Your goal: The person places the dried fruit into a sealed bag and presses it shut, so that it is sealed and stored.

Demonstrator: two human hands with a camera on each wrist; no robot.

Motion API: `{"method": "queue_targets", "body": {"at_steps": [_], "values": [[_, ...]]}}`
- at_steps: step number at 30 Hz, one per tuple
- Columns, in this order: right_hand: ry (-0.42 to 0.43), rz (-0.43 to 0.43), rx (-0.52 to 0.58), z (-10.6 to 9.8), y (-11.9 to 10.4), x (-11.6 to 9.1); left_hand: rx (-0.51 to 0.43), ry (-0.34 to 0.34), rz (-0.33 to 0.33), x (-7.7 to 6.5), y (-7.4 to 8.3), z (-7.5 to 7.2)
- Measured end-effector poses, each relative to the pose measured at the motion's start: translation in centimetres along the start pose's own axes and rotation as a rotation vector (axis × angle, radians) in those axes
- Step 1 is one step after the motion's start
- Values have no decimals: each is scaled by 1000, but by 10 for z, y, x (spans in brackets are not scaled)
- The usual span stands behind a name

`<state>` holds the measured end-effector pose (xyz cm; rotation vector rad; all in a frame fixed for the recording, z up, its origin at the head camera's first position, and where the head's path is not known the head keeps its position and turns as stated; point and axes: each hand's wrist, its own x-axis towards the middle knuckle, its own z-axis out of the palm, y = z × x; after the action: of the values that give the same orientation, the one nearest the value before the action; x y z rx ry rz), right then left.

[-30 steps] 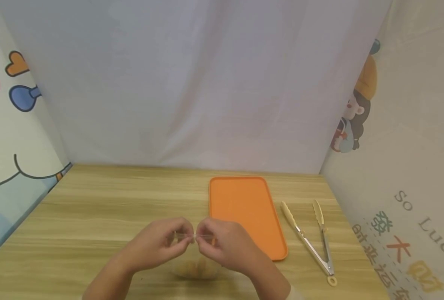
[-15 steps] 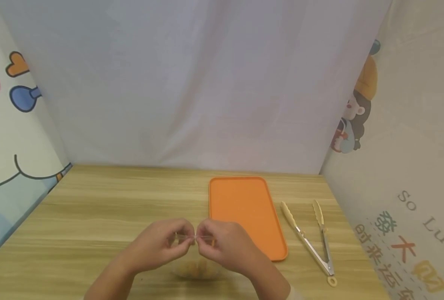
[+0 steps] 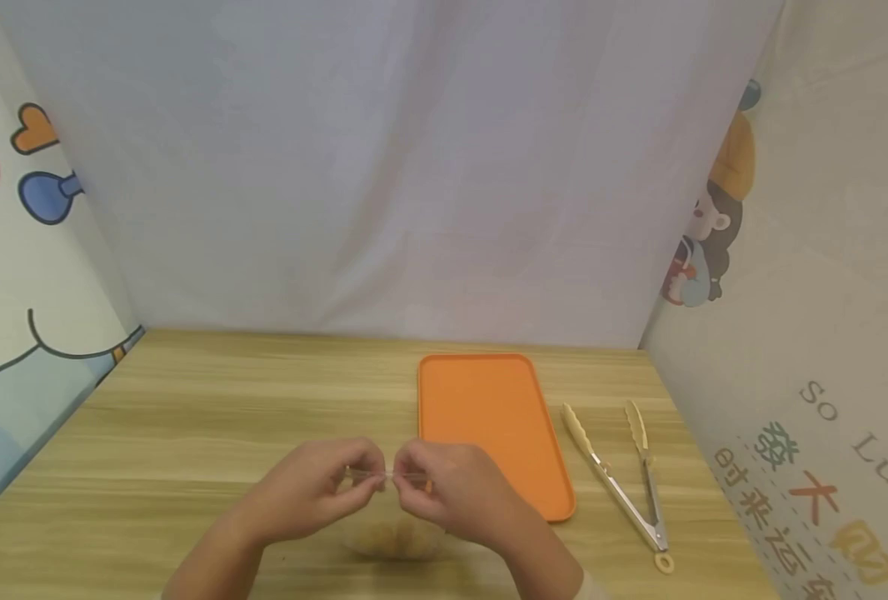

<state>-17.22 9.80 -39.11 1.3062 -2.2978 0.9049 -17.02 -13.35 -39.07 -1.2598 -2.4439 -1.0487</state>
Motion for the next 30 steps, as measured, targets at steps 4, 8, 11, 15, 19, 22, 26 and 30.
{"method": "queue_targets", "body": {"at_steps": [4,8,11,15,19,22,26,30], "values": [[1,-21,-49,-2,2,0,16,1,2,-1,-2,-2],[-1,-25,-66,-4,5,0,14,-4,-5,-2,-4,-6],[-3,-19,-65,-5,7,-1,11,-5,-12,-2,-5,-8],[-4,-7,-63,-7,10,-2,6,-5,-21,-4,-7,-12],[-14,17,-40,-10,12,-4,-10,-9,-35,-6,-10,-15],[-23,34,-15,-12,14,-5,-7,-8,-54,-8,-13,-17],[-34,59,-2,-15,16,-6,6,-10,-86,-10,-16,-21],[-44,82,-8,-19,16,-5,4,-18,-126,-11,-17,-25]]}}
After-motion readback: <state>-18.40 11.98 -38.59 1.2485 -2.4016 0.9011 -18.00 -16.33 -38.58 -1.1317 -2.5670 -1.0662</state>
